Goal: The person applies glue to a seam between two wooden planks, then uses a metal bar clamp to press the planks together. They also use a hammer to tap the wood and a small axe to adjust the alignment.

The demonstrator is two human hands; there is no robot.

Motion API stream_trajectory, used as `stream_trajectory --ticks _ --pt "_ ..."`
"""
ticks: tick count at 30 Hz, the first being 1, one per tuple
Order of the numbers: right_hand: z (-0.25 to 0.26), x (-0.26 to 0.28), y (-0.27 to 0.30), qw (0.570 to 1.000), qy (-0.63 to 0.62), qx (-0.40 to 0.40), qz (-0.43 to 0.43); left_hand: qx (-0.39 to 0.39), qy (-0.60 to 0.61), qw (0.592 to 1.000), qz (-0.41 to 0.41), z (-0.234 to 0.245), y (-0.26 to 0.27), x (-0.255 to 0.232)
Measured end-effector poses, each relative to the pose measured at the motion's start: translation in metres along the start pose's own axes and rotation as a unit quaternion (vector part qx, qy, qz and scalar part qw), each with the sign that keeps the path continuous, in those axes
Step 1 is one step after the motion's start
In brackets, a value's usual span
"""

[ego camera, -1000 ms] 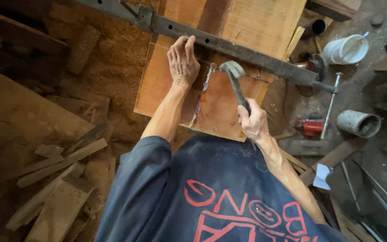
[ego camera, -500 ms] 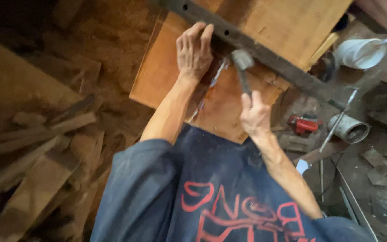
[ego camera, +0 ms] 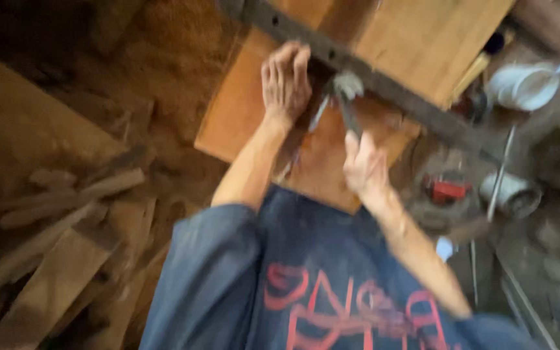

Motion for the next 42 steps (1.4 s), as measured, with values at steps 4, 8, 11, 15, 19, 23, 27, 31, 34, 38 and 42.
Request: stream_trajectory --ticks 4,8,11,15,19,23,27,31,34,38,42 --pt "0.044 0.028 0.002 0.998 -0.011 -0.057 0.038 -0.015 0.001 1.000 -0.002 0.002 -0.010 0.001" --pt "0.087 0.046 0.044 0.980 -0.178 -0.085 0.039 0.020 -0.005 1.000 0.023 -0.001 -0.006 0.003" --pt "0.089 0.050 0.052 0.923 -0.354 -0.144 0.036 0.008 -0.002 1.000 0.022 -0.003 -0.006 0.002" --pt "0.023 0.047 -0.002 1.000 0.008 -0.012 -0.019 0.015 0.006 1.000 0.020 0.001 -0.003 0.003" --pt "0.015 0.032 -0.017 0.999 -0.006 -0.024 0.022 -0.029 -0.008 1.000 -0.004 -0.002 -0.032 0.010" --pt "0.050 0.021 -0.007 0.994 0.006 -0.086 0.069 -0.004 0.003 1.000 -0.003 -0.002 -0.034 0.010" --pt "0.089 0.001 -0.023 0.992 0.027 -0.120 0.029 0.037 0.019 0.999 0.032 0.001 -0.005 0.004" --pt "0.123 0.001 -0.081 0.947 0.102 -0.246 0.181 0.037 0.023 0.999 0.031 -0.001 -0.008 0.005" --pt "0.134 0.005 -0.124 0.911 0.147 -0.320 0.215 0.030 0.023 0.999 0.029 -0.001 -0.010 0.005" --pt "0.140 -0.003 -0.137 0.900 0.173 -0.331 0.226 0.020 0.016 1.000 0.018 -0.002 -0.009 0.004" --pt "0.122 -0.026 -0.079 0.904 0.067 -0.368 0.207 0.021 0.016 1.000 0.009 -0.004 -0.012 0.005"
Point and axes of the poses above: each hand's wrist, its own y-axis away from the middle knuckle, its own z-axis out of the back of the hand, x = y × z, the point moved 2 cm from there along -y, towards the middle knuckle, and after that the axes turned 3 degrees about y, right-handed, at the moved point
